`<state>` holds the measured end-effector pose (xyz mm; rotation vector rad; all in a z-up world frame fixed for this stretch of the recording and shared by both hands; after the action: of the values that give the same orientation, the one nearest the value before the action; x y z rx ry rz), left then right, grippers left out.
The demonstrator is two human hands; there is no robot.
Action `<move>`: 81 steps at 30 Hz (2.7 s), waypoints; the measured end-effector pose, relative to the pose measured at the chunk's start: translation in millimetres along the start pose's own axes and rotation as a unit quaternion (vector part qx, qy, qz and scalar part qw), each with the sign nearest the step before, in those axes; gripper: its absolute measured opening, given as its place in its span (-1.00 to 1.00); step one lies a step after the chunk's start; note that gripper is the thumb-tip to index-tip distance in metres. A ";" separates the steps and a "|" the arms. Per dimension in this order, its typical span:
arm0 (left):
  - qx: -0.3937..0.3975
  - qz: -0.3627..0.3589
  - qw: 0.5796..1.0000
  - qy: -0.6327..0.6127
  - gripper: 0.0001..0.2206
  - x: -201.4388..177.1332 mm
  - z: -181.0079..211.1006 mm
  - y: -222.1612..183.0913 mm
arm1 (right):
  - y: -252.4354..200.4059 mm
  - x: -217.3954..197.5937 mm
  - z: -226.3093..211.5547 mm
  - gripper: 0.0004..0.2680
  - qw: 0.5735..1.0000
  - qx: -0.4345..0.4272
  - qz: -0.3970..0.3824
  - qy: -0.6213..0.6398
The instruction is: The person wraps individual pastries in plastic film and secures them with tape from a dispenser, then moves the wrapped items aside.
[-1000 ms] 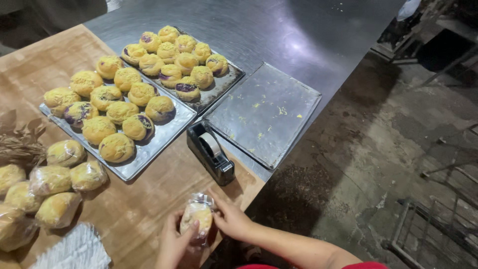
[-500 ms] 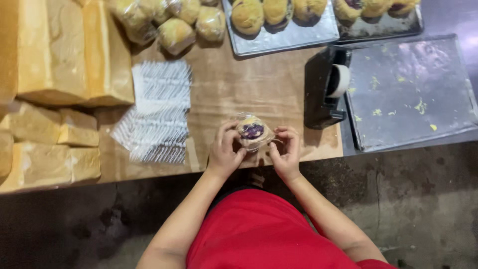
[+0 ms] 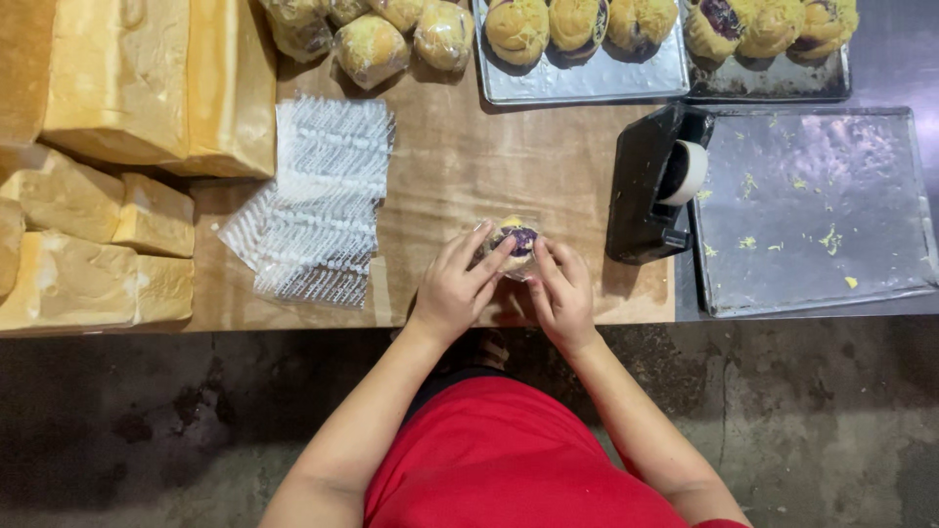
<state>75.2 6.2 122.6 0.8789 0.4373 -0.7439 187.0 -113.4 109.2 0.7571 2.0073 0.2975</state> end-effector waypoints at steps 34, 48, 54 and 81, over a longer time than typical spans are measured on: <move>-0.115 -0.100 0.943 -0.297 -0.70 15.8 -52.4 39.1 | 52.5 -1.7 11.3 -0.74 0.987 -0.039 -0.124 0.099; -0.139 -0.052 0.936 -0.320 -0.69 18.8 -56.4 11.3 | -12.6 25.9 82.7 -0.71 0.896 0.222 0.019 0.384; -0.088 -0.041 0.950 -0.295 -0.53 11.5 -39.7 7.5 | 5.8 10.3 16.3 -0.51 0.980 0.051 -0.013 0.192; -0.171 -0.051 0.912 -0.368 -0.77 37.3 -65.3 18.0 | 53.8 3.0 25.9 -0.77 0.991 -0.023 -0.081 0.101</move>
<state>110.6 52.0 71.3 0.2042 -0.0684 -0.9958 228.8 -71.9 119.6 0.5480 2.2296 0.3347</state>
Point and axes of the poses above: each hand's wrist, its own y-axis towards the middle knuckle, its own x-axis out of the palm, z = x × y, the point moved 9 cm from there along y, towards the middle knuckle, and after that the axes turned 1 degree about -z, right-handed, at the moved point
